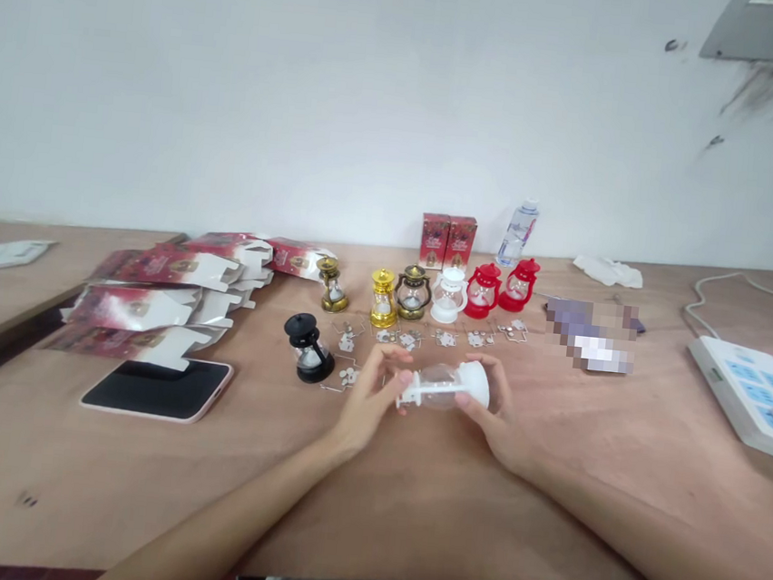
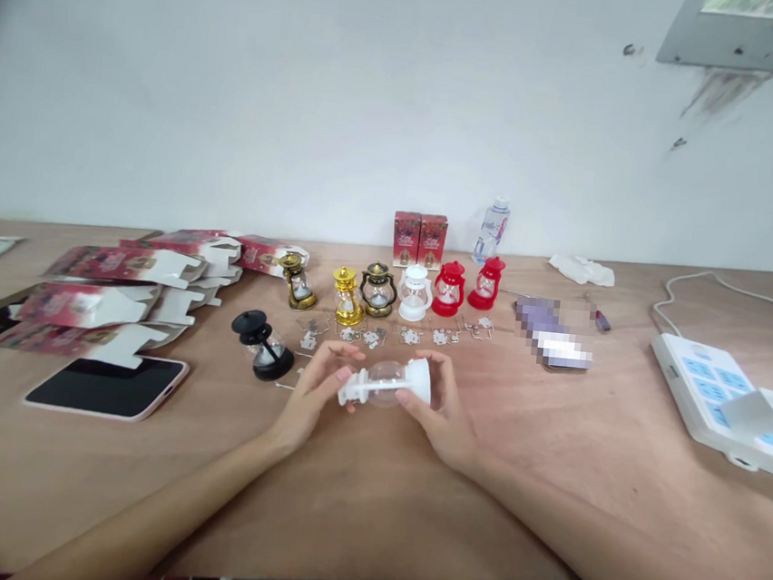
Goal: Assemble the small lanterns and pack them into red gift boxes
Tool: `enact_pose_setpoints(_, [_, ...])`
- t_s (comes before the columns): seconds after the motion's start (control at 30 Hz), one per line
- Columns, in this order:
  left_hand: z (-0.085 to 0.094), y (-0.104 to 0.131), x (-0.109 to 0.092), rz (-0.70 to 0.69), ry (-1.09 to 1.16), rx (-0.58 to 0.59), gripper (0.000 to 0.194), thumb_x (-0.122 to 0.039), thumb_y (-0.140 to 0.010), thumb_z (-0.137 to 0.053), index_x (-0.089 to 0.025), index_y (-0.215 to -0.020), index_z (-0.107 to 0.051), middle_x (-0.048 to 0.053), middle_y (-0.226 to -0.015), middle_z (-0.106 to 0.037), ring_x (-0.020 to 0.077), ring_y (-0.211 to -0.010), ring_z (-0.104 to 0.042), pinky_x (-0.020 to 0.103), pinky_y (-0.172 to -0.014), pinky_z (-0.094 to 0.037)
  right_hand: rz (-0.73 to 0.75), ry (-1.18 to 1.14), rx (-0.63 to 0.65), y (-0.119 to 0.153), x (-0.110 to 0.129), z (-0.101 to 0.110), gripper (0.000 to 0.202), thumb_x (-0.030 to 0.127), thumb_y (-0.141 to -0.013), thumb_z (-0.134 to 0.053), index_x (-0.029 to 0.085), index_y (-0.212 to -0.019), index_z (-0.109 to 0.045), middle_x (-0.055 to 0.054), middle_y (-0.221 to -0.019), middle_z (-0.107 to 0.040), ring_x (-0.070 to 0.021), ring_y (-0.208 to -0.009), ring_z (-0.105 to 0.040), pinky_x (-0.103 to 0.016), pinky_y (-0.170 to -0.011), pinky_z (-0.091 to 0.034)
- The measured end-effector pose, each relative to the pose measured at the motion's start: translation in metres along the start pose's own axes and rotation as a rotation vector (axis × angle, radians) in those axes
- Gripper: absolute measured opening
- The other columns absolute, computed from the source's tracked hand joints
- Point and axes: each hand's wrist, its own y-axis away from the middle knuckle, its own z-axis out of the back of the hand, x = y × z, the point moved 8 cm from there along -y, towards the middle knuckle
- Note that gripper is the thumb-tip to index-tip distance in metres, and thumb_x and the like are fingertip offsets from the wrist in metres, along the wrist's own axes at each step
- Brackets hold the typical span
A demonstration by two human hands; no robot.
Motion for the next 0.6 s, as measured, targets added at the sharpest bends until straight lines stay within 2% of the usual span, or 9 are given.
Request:
enact_pose_setpoints(0.1, [-0.012, 0.003, 0.0, -0.039, -0.157, 0.137, 0.052, -0.041, -0.069, -0.074, -0.02, -0.11, -0.051, 0.008, -0.117, -0.056, 0.0186, -0.09, -0.055, 0.028, -0.069, -0.049, 0.149, 0.046, 0.04, 0.009, 0.011, -0.004, 0.057, 0.023, -0.069, -0.078, 0.03, -0.116, -0.047, -0.004, -0.114, -0.059, -0.0203, -0.101, -0.06, -0.036, -0.086, -0.05])
enact_pose_setpoints(0.2, [-0.013, 0.004, -0.003, -0.11, -0.254, 0.158, 0.063, -0.039, -0.06, -0.082, -0.02, -0.114, -0.054, 0.009, -0.118, -0.058, 0.023, -0.101, -0.054, 0.034, -0.087, -0.044, 0.284, 0.04, 0.075, 0.016, 0.016, -0.009, 0.057, 0.017, -0.065, -0.079, 0.031, -0.111, -0.048, -0.006, -0.12, -0.058, -0.0244, -0.106, -0.06, -0.041, -0.086, -0.052])
enact_pose_setpoints(0.27, [-0.013, 0.005, -0.006, -0.148, -0.283, 0.172, 0.074, -0.043, -0.055, -0.085, -0.021, -0.118, -0.053, 0.011, -0.122, -0.056, 0.0264, -0.107, -0.052, 0.037, -0.092, -0.042, 0.345, 0.005, 0.078, 0.018, 0.017, -0.009, 0.053, 0.016, -0.066, -0.078, 0.032, -0.107, -0.049, -0.005, -0.122, -0.057, -0.0254, -0.109, -0.059, -0.043, -0.084, -0.053])
enact_pose_setpoints(0.4, [-0.025, 0.009, -0.008, -0.24, -0.478, 0.306, 0.097, -0.043, -0.044, -0.089, -0.023, -0.129, -0.046, 0.012, -0.126, -0.055, 0.0307, -0.114, -0.05, 0.043, -0.099, -0.039, 0.38, 0.069, 0.098, 0.018, 0.015, -0.011, 0.049, 0.018, -0.069, -0.077, 0.032, -0.105, -0.047, -0.006, -0.125, -0.056, -0.026, -0.115, -0.056, -0.044, -0.085, -0.053])
enact_pose_setpoints(0.47, [-0.029, 0.011, -0.006, -0.261, -0.593, 0.331, 0.09, -0.041, -0.053, -0.086, -0.024, -0.131, -0.043, 0.011, -0.127, -0.056, 0.0299, -0.116, -0.051, 0.042, -0.099, -0.039, 0.421, 0.144, 0.152, 0.019, 0.016, -0.016, 0.05, 0.018, -0.069, -0.077, 0.032, -0.106, -0.047, -0.007, -0.125, -0.055, -0.0265, -0.115, -0.056, -0.045, -0.086, -0.053])
enact_pose_setpoints(0.53, [-0.032, 0.013, -0.004, -0.286, -0.653, 0.327, 0.074, -0.036, -0.067, -0.078, -0.023, -0.13, -0.042, 0.011, -0.126, -0.056, 0.0277, -0.114, -0.053, 0.04, -0.096, -0.041, 0.493, 0.193, 0.205, 0.021, 0.021, -0.019, 0.052, 0.018, -0.07, -0.076, 0.033, -0.11, -0.046, -0.007, -0.126, -0.055, -0.0263, -0.115, -0.056, -0.045, -0.088, -0.052])
enact_pose_setpoints(0.6, [-0.034, 0.016, -0.005, -0.327, -0.689, 0.323, 0.062, -0.032, -0.072, -0.071, -0.022, -0.127, -0.043, 0.011, -0.122, -0.058, 0.0261, -0.109, -0.056, 0.037, -0.092, -0.044, 0.555, 0.228, 0.248, 0.023, 0.027, -0.02, 0.055, 0.019, -0.072, -0.075, 0.033, -0.115, -0.044, -0.008, -0.127, -0.053, -0.0264, -0.117, -0.055, -0.045, -0.09, -0.05])
